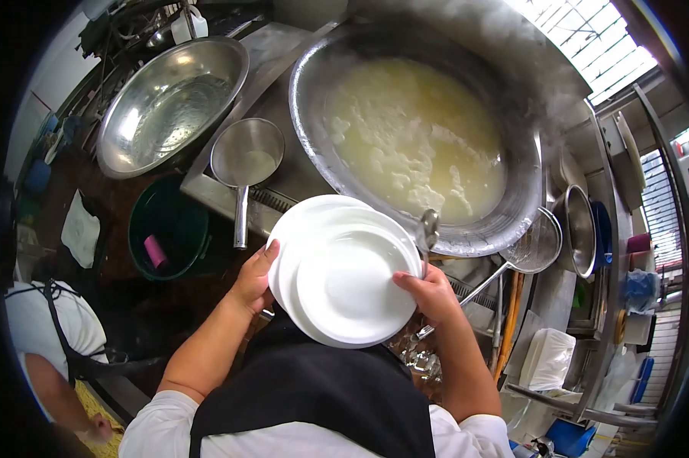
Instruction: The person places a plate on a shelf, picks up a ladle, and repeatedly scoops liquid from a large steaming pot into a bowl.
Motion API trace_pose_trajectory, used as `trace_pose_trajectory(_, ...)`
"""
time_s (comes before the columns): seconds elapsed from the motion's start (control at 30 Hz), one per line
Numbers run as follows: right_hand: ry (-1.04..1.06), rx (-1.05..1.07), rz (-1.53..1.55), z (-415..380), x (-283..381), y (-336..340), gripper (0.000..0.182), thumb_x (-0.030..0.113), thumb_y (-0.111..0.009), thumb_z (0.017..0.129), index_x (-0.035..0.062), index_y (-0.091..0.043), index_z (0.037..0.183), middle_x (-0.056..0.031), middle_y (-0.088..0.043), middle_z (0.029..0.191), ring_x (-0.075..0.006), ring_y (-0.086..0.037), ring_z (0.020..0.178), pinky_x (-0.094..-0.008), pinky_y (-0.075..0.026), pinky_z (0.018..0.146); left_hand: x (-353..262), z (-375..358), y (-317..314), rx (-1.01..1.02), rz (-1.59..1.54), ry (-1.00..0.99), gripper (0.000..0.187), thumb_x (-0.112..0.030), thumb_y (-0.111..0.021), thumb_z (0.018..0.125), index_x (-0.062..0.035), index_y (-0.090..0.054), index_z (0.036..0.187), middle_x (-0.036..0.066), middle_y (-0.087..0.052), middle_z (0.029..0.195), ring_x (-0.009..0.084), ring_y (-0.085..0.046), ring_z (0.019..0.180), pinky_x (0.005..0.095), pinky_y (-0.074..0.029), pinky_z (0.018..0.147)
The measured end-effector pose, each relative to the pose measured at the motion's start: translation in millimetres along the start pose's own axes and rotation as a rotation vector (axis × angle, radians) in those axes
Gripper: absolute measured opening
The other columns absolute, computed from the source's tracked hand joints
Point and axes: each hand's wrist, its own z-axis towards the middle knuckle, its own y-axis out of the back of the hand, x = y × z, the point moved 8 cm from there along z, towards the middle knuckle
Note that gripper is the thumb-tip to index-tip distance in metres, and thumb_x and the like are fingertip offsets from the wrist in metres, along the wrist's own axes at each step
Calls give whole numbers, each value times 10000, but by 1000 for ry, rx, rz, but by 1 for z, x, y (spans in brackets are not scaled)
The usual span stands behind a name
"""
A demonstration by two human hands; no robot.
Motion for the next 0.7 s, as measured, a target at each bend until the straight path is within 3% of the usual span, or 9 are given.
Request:
trace_pose_trajectory(0.2, 91, -101, 114, -18, 2, 34, 294, 118, -658, 790, -9, -582, 1043, -68, -645, 892, -134, -617, 755, -268, -501, 699, -27, -1, 16, -137, 198, -68, 392, -124, -582, 864, 14, -462, 1210, 122, -593, 1080, 215, -598, 962, 347, -492, 843)
trace_pose_trajectory(0.23, 97, -130, 140, -22, 2, 42, 282, 103, -639, 792, -9, -578, 1044, -69, -644, 889, -139, -619, 747, -269, -502, 688, -33, -2, 21, -173, 180, -87, 399, -43, -580, 812, 18, -477, 1192, 134, -596, 1053, 233, -604, 939, 359, -497, 836)
trace_pose_trajectory(0.37, 133, -215, 216, -34, 0, 64, 277, 74, -602, 787, -13, -560, 1047, -77, -640, 874, -157, -624, 713, -276, -508, 643, -75, -12, 32, -217, 166, -206, 445, 16, -571, 726, 28, -492, 1164, 174, -595, 1027, 262, -611, 912, 372, -499, 836)
trace_pose_trajectory(0.53, 130, -289, 229, -53, -1, 83, 310, 74, -607, 784, -14, -549, 1075, -88, -637, 911, -161, -627, 738, -276, -511, 656, -137, -28, 67, -402, 243, -416, 277, -92, -658, 707, 72, -603, 924, 147, -635, 852, 239, -629, 784, 338, -503, 747)
trace_pose_trajectory(0.6, 100, -342, 186, -58, -9, 92, 338, 93, -637, 784, -12, -557, 1096, -80, -637, 915, -156, -625, 746, -280, -512, 684, -153, -28, 70, -394, 164, -412, 280, -110, -641, 743, 68, -596, 953, 151, -634, 888, 250, -624, 802, 347, -494, 775)
trace_pose_trajectory(0.7, 117, -273, 280, -59, -29, 97, 334, 136, -677, 784, 3, -576, 1073, -80, -649, 915, -146, -630, 767, -280, -513, 709, -158, -26, 52, -268, 134, -304, 425, -130, -579, 810, 63, -481, 1177, 184, -583, 1114, 305, -585, 1007, 408, -463, 908)
